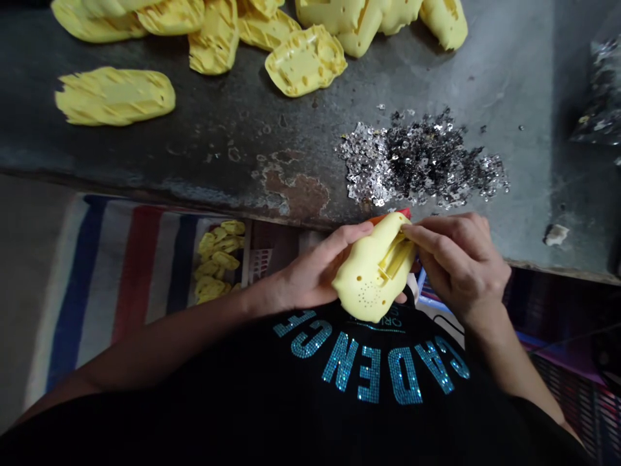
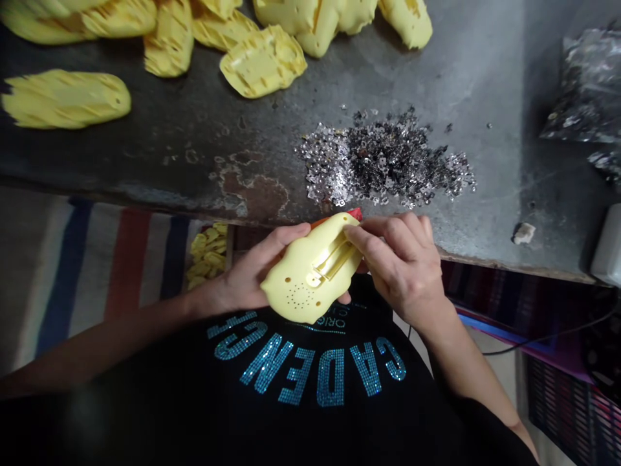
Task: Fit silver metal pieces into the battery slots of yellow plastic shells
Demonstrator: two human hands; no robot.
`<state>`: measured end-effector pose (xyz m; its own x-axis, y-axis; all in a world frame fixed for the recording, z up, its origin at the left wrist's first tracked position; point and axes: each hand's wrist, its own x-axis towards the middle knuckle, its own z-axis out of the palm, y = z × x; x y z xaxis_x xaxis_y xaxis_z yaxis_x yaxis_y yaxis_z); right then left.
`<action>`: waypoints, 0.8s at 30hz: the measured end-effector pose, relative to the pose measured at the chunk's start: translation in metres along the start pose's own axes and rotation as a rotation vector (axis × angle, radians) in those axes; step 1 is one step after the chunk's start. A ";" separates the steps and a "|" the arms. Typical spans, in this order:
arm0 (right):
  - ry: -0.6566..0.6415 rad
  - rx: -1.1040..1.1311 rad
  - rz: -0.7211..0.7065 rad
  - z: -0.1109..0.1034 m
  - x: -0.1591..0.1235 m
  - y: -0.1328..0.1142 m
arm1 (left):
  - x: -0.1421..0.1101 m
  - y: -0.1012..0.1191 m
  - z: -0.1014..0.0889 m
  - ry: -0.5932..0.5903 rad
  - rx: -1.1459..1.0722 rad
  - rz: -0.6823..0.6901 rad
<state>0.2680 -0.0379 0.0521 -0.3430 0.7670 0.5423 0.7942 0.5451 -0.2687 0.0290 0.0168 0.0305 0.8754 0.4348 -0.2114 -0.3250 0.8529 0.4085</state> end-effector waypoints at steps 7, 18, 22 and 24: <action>0.048 0.263 0.251 -0.005 0.001 0.003 | -0.002 -0.003 0.003 0.051 0.055 0.011; -0.149 0.807 0.450 0.000 0.003 0.013 | -0.037 -0.001 0.014 0.187 0.375 0.070; -0.076 0.735 0.420 0.003 -0.011 0.008 | -0.040 0.000 0.013 0.213 0.440 0.032; -0.053 0.679 0.422 0.004 -0.019 0.006 | -0.039 -0.003 0.011 0.221 0.478 0.052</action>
<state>0.2774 -0.0480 0.0367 -0.1190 0.9601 0.2530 0.3888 0.2795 -0.8779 0.0001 -0.0061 0.0472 0.7494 0.5675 -0.3410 -0.1214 0.6241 0.7719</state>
